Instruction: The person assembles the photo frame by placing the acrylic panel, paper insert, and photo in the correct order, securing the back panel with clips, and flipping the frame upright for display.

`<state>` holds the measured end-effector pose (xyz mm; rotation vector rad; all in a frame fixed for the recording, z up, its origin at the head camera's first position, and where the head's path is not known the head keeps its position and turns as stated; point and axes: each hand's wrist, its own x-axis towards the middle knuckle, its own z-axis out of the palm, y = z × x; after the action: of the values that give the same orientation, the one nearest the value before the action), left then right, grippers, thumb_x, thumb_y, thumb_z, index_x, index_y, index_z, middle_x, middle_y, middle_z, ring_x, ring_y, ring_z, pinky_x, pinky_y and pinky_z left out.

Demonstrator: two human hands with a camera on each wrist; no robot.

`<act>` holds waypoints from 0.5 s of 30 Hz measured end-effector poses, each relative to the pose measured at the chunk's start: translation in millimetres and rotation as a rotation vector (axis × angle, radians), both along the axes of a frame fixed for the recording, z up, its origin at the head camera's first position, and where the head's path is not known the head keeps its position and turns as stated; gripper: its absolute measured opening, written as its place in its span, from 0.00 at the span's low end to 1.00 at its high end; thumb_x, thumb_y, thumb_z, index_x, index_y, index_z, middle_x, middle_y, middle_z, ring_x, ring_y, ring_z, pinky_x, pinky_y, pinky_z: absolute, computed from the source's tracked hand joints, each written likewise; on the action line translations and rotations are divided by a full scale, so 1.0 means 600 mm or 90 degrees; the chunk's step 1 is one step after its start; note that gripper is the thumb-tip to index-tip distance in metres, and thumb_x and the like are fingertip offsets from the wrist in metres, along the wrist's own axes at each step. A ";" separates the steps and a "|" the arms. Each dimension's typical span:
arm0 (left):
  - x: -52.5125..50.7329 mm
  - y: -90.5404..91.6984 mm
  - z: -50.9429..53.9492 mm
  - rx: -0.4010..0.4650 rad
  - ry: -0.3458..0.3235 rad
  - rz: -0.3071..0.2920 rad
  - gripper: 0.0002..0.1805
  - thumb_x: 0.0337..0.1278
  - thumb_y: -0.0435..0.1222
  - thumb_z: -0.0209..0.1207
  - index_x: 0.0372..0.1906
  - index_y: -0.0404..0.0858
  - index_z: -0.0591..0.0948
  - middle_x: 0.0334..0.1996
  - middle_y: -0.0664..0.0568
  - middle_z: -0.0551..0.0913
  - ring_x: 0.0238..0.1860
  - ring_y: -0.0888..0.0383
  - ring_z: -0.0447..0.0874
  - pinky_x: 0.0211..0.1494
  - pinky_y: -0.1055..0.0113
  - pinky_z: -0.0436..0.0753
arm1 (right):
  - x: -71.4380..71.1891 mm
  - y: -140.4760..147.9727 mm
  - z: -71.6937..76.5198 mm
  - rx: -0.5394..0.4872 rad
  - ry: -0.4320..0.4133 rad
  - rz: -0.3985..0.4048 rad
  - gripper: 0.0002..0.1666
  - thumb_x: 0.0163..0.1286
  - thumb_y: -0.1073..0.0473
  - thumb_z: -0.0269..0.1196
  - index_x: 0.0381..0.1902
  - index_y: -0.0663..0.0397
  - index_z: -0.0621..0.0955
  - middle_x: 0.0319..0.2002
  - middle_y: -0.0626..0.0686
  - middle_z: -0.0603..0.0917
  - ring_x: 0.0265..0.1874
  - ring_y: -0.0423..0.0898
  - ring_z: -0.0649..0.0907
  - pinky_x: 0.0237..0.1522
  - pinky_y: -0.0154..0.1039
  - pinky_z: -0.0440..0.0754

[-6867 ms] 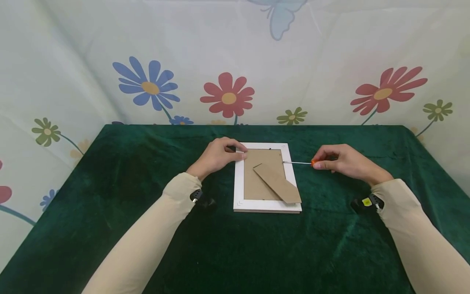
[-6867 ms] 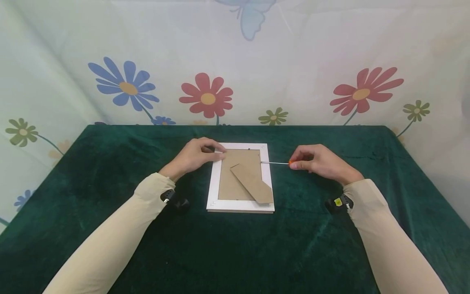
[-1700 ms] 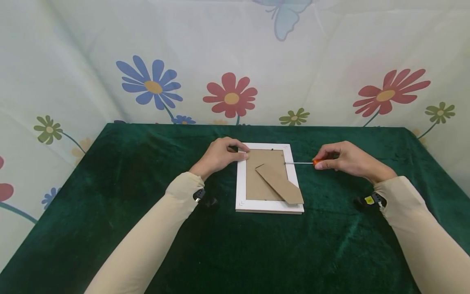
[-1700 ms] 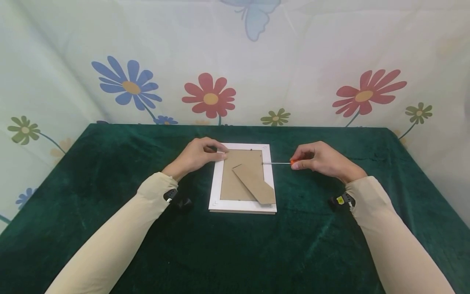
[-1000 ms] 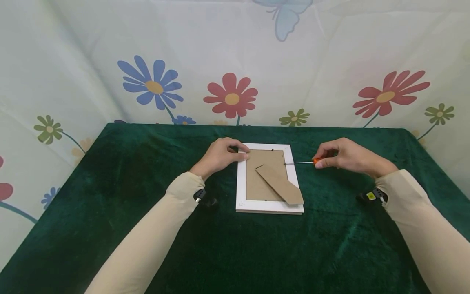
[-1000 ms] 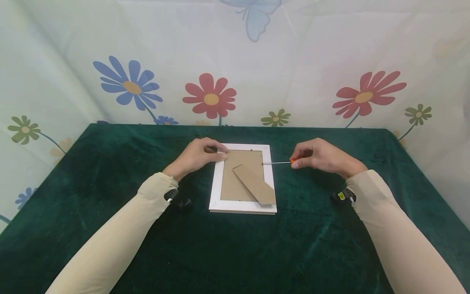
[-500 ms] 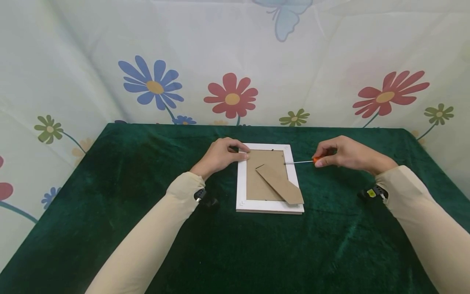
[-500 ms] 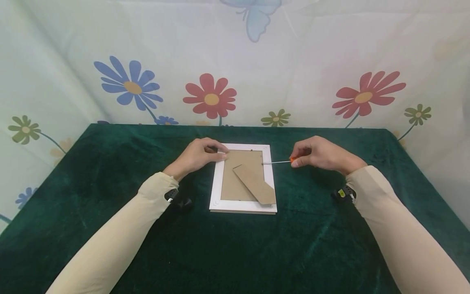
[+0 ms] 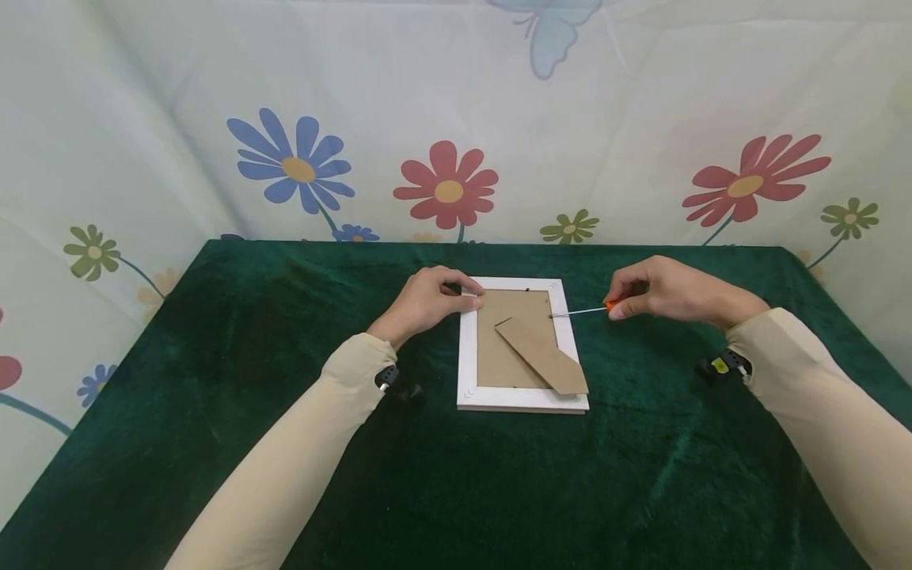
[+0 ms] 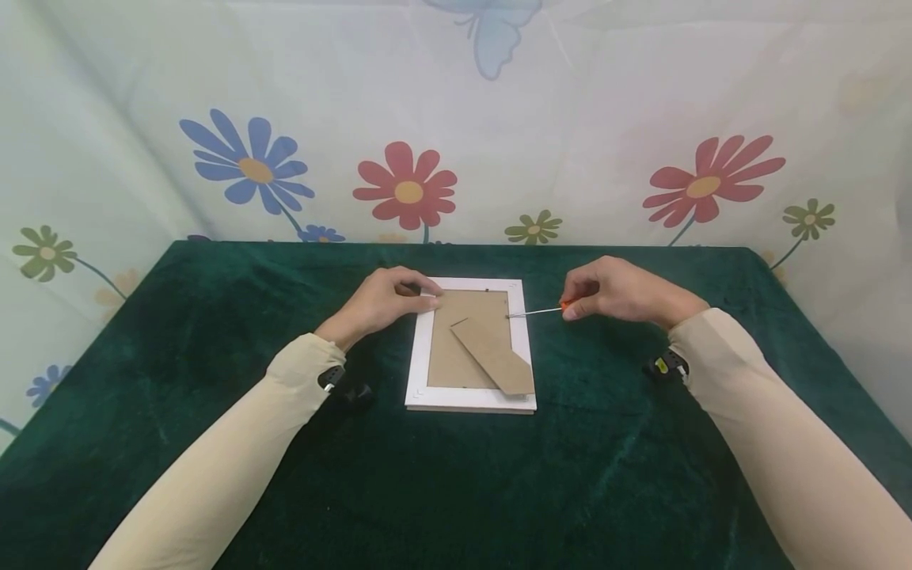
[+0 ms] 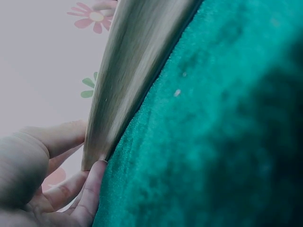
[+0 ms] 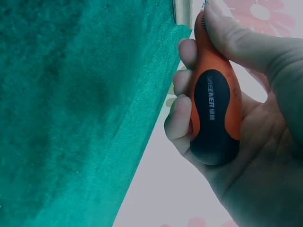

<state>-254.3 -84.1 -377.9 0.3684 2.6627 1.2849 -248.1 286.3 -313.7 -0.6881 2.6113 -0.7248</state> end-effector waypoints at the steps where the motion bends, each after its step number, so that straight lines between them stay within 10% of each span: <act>1: 0.000 0.000 0.000 0.000 0.001 0.000 0.15 0.69 0.46 0.71 0.57 0.50 0.90 0.64 0.50 0.79 0.53 0.49 0.81 0.59 0.50 0.84 | 0.000 -0.001 0.002 0.004 0.002 0.003 0.07 0.71 0.59 0.74 0.44 0.52 0.88 0.39 0.48 0.86 0.40 0.50 0.80 0.47 0.48 0.80; 15: 0.001 0.001 0.000 0.003 0.002 0.000 0.15 0.69 0.45 0.71 0.56 0.50 0.90 0.64 0.50 0.79 0.52 0.50 0.81 0.59 0.50 0.84 | -0.006 -0.010 0.019 0.030 -0.005 0.027 0.04 0.71 0.62 0.73 0.42 0.54 0.88 0.38 0.49 0.85 0.38 0.50 0.80 0.46 0.48 0.80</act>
<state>-253.8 -83.4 -378.1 0.3707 2.6618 1.2927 -251.5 280.0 -302.3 -0.7228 2.5902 -0.6509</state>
